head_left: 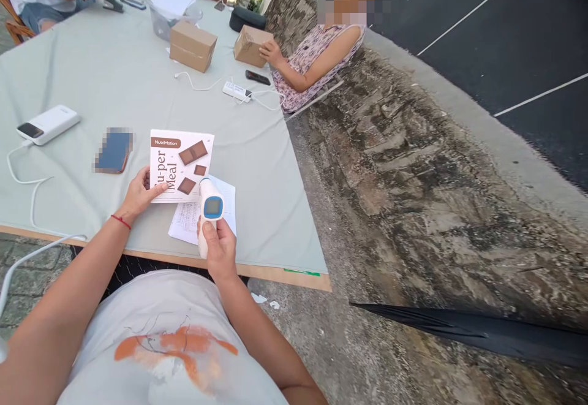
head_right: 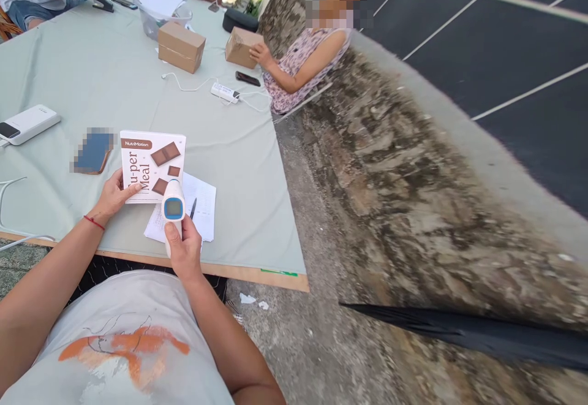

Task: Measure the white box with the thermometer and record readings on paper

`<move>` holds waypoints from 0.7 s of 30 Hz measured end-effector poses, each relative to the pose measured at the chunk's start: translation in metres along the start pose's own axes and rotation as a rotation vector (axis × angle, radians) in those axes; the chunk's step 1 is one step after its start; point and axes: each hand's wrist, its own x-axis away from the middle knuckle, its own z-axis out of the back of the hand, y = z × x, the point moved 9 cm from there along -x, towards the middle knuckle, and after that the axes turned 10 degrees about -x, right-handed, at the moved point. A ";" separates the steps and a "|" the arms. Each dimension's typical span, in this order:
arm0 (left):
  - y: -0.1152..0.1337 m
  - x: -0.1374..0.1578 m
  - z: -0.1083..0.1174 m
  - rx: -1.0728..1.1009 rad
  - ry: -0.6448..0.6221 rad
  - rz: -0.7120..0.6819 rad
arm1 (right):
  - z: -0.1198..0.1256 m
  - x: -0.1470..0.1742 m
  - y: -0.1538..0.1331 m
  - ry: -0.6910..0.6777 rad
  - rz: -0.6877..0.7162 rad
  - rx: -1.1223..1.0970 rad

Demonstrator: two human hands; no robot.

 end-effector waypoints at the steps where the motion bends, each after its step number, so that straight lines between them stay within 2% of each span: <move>1: 0.000 0.000 0.000 0.007 0.002 0.001 | 0.000 0.001 -0.003 0.003 0.009 0.008; 7: 0.006 0.003 0.000 0.014 0.018 -0.054 | 0.000 0.003 -0.011 0.009 0.048 0.017; 10: 0.005 0.000 0.008 0.013 0.090 -0.127 | 0.012 -0.006 -0.006 0.061 0.058 0.056; 13: -0.002 -0.003 0.027 -0.012 0.259 -0.219 | 0.045 -0.024 0.003 0.194 0.063 0.191; 17: -0.012 -0.008 0.040 -0.132 0.355 -0.275 | 0.108 -0.044 0.023 0.414 -0.055 0.497; 21: -0.009 -0.007 0.042 -0.315 0.394 -0.302 | 0.147 -0.051 0.034 0.452 -0.113 0.807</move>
